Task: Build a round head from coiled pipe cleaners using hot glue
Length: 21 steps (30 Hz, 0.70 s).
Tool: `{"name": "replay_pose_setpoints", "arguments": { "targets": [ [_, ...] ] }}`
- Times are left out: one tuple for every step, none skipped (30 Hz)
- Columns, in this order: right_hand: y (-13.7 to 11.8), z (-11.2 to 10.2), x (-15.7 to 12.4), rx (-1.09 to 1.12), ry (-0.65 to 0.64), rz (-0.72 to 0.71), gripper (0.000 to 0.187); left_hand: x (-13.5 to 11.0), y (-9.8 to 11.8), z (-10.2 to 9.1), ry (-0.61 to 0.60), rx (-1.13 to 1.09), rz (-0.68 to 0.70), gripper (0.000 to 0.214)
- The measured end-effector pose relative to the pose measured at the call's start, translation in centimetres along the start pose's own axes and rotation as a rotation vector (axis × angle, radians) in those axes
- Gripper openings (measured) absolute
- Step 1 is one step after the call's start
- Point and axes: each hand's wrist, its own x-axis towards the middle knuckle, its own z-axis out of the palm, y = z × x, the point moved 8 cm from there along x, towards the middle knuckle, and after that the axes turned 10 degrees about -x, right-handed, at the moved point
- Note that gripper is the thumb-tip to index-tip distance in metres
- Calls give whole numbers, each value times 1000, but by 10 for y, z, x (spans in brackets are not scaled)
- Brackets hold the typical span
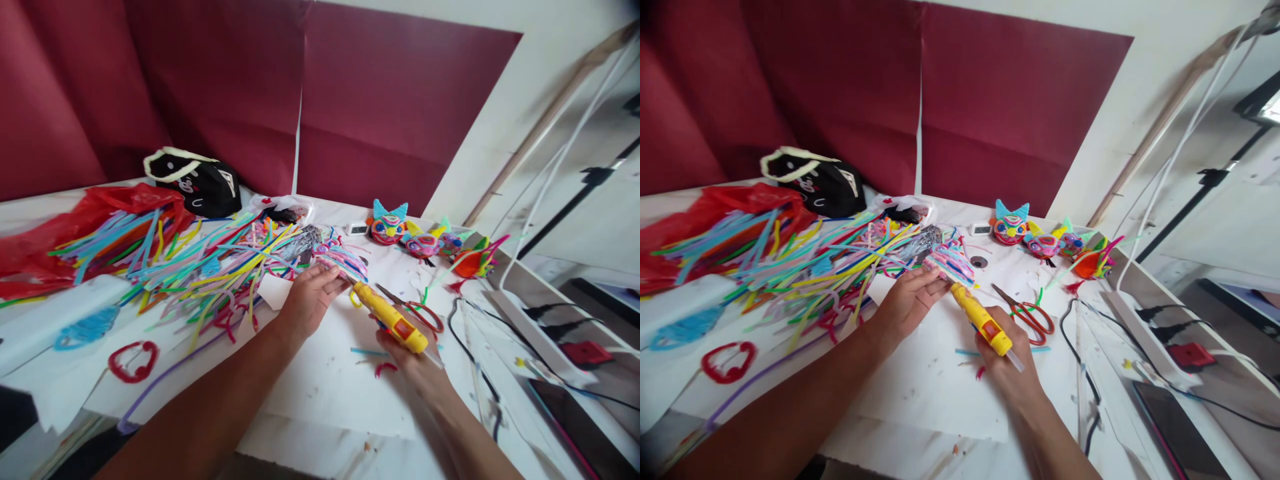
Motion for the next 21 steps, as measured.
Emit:
{"name": "replay_pose_setpoints", "arguments": {
  "targets": [
    [0,0,0,-1,-6,4,15,0,0,0,-4,0,1,7],
    [0,0,0,-2,-16,10,13,0,0,1,-10,1,1,6],
    [0,1,1,2,-22,16,12,0,0,1,-16,1,1,6],
    [0,1,1,11,-24,23,12,-1,0,2,-20,1,1,5],
    [0,1,1,26,-24,31,13,-1,1,2,-23,2,0,4],
    [1,2,1,45,-27,41,15,-1,0,2,-25,3,-2,4],
    [1,2,0,68,-27,57,17,0,0,2,-27,5,-6,4],
    [3,3,0,93,-32,78,21,0,0,2,-30,5,-9,3],
    [4,4,-1,120,-42,103,24,0,0,2,-34,5,-11,3],
    [5,5,-2,149,-55,131,26,0,0,2,-42,6,-12,4],
    [6,6,-3,184,-66,157,28,0,0,3,-51,9,-13,4],
    [7,7,-3,222,-77,176,28,0,0,3,-60,14,-14,5],
    [8,8,-3,262,-86,190,29,0,0,3,-67,22,-15,6],
    [9,9,-3,299,-94,198,29,0,0,4,-75,31,-16,7],
    [10,10,-3,329,-105,206,29,0,0,4,-82,42,-18,9],
    [11,11,-3,351,-118,213,29,0,0,5,-87,54,-20,9],
    [12,12,-3,364,-129,219,28,0,0,5,-90,64,-22,10],
    [13,13,-4,370,-136,223,28,-1,0,5,-93,72,-24,10],
    [13,13,-4,363,-133,218,27,-1,-1,6,-96,79,-25,11],
    [12,11,-3,333,-113,196,26,-1,-1,6,-97,86,-24,11],
    [10,8,-3,294,-83,167,26,-2,-1,6,-99,92,-21,11]
  ]
}}
